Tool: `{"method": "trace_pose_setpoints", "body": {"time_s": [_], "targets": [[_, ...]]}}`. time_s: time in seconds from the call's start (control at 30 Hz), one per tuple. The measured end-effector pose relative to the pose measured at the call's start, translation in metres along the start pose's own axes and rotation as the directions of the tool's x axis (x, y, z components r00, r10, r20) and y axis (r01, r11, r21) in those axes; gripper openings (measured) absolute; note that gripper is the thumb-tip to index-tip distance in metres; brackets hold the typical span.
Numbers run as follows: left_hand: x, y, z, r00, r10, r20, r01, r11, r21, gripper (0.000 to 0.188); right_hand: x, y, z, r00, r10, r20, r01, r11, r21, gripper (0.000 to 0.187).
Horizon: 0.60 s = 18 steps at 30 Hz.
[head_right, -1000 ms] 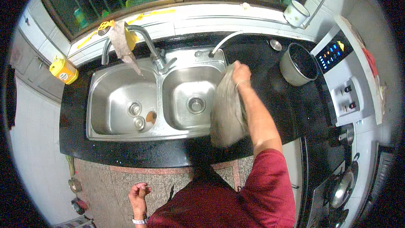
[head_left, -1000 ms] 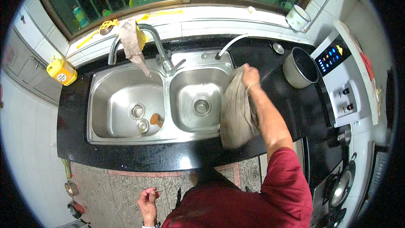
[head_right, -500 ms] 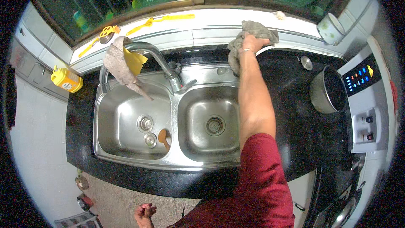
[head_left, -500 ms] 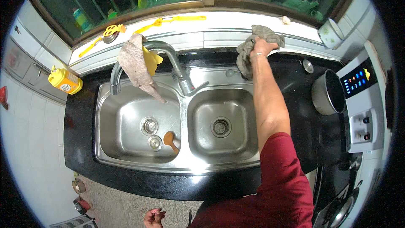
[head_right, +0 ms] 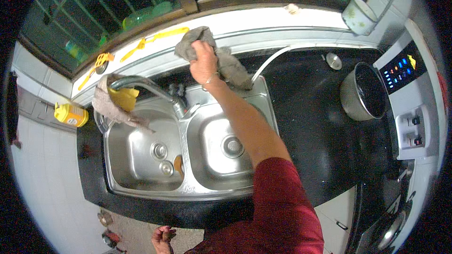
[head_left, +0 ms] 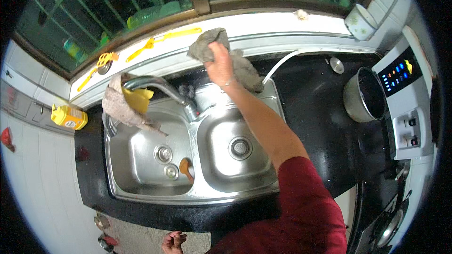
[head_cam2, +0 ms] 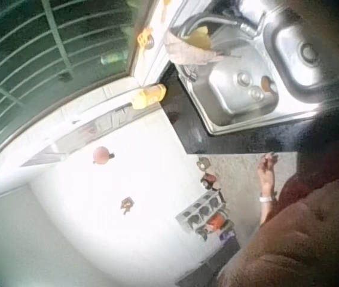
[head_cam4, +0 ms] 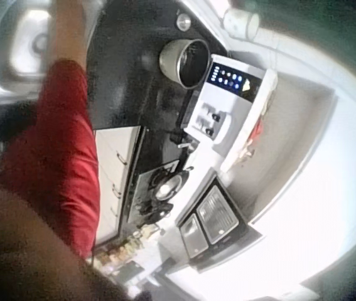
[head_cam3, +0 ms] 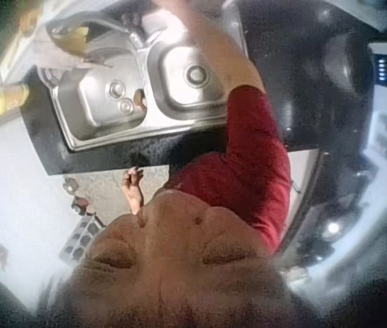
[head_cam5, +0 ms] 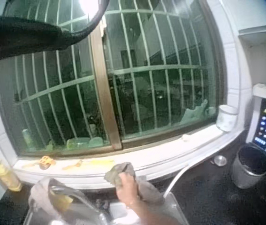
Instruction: The person wipes the kitchen countertop and the inside of the sink using a cloth, then rinses the cloth under the faucet.
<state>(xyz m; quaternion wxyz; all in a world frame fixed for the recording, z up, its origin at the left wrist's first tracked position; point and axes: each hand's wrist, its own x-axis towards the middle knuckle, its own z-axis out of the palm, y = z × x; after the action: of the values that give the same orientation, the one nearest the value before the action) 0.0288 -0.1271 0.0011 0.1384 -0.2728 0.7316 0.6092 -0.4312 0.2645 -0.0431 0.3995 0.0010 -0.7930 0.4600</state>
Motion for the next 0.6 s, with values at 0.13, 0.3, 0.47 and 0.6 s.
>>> {"method": "trace_pose_setpoints", "body": {"time_s": [0.13, 0.3, 0.47, 0.6], "targets": [[0.016, 0.005, 0.010, 0.999, 0.026, 0.038, -0.026, 1.000, 0.006, 0.021, 0.058, -0.032, -0.082, 0.950, 0.282, -0.137, -0.239, 0.935, 0.263, 0.032], [0.029, 0.028, 0.021, 0.990, 0.081, 0.117, -0.075, 0.996, -0.056, 0.017, 0.095, -0.012, -0.086, 0.991, -0.022, 0.133, 0.093, 0.827, -0.555, 0.042], [0.039, 0.038, 0.008, 0.997, 0.034, 0.073, -0.040, 0.996, 0.082, 0.014, 0.094, 0.015, -0.089, 0.963, 0.067, 0.260, 0.166, 0.611, -0.774, 0.041], [0.042, 0.030, 0.000, 0.997, 0.043, 0.063, -0.045, 0.998, 0.034, 0.017, 0.097, 0.060, -0.133, 0.997, -0.019, 0.080, 0.076, 0.591, -0.803, 0.046]]}}
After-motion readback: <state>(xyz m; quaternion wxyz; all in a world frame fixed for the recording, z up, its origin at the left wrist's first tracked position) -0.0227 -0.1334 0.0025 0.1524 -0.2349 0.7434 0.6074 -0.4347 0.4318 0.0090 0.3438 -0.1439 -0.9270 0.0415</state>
